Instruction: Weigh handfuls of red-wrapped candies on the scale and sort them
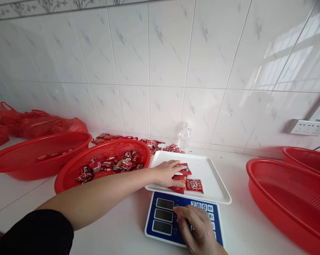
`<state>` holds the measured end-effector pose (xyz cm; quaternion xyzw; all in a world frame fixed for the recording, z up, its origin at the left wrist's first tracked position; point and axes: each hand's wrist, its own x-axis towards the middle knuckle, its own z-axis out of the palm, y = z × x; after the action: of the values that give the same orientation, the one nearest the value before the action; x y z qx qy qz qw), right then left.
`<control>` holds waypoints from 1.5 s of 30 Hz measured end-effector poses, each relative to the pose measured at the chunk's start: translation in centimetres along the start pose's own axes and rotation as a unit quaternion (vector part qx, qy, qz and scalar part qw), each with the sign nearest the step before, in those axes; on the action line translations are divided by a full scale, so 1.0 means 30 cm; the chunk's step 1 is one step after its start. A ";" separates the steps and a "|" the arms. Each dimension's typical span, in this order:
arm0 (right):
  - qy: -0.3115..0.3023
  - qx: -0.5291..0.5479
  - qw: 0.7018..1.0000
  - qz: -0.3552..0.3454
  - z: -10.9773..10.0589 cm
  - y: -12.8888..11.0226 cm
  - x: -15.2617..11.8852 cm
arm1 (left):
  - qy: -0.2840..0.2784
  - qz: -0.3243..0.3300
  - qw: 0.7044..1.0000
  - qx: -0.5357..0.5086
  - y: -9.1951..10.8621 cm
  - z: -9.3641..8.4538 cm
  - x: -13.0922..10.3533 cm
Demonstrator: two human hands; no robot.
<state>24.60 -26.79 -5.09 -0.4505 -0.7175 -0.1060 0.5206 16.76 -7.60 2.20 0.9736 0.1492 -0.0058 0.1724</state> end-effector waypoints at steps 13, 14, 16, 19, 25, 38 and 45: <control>0.019 -0.028 0.999 0.000 -0.003 -0.005 0.016 | 0.490 0.042 0.839 -0.234 0.078 0.060 -0.218; 0.025 -0.038 0.999 0.007 -0.007 0.001 0.019 | 0.512 0.039 0.827 -0.226 0.069 0.084 -0.244; 0.035 -0.068 0.996 0.037 -0.021 0.022 0.030 | 0.531 0.054 0.819 -0.210 0.044 0.134 -0.285; 0.011 -0.141 0.981 0.130 -0.057 0.077 0.062 | 0.512 0.119 0.829 -0.188 0.006 0.188 -0.319; -0.249 -0.199 0.909 0.267 -0.133 0.214 0.157 | 0.501 0.205 0.824 -0.167 -0.019 0.212 -0.331; -0.350 -0.187 0.903 0.165 -0.083 0.331 0.240 | 0.482 0.254 0.826 -0.144 -0.014 0.192 -0.325; -0.310 -0.249 0.902 0.171 -0.073 0.337 0.227 | 0.461 0.271 0.836 -0.122 -0.012 0.190 -0.326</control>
<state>33.32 -18.72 -1.60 -0.6916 -0.7044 -0.0455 0.1532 7.53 -12.02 -2.68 0.8363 -0.0584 0.5088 0.1957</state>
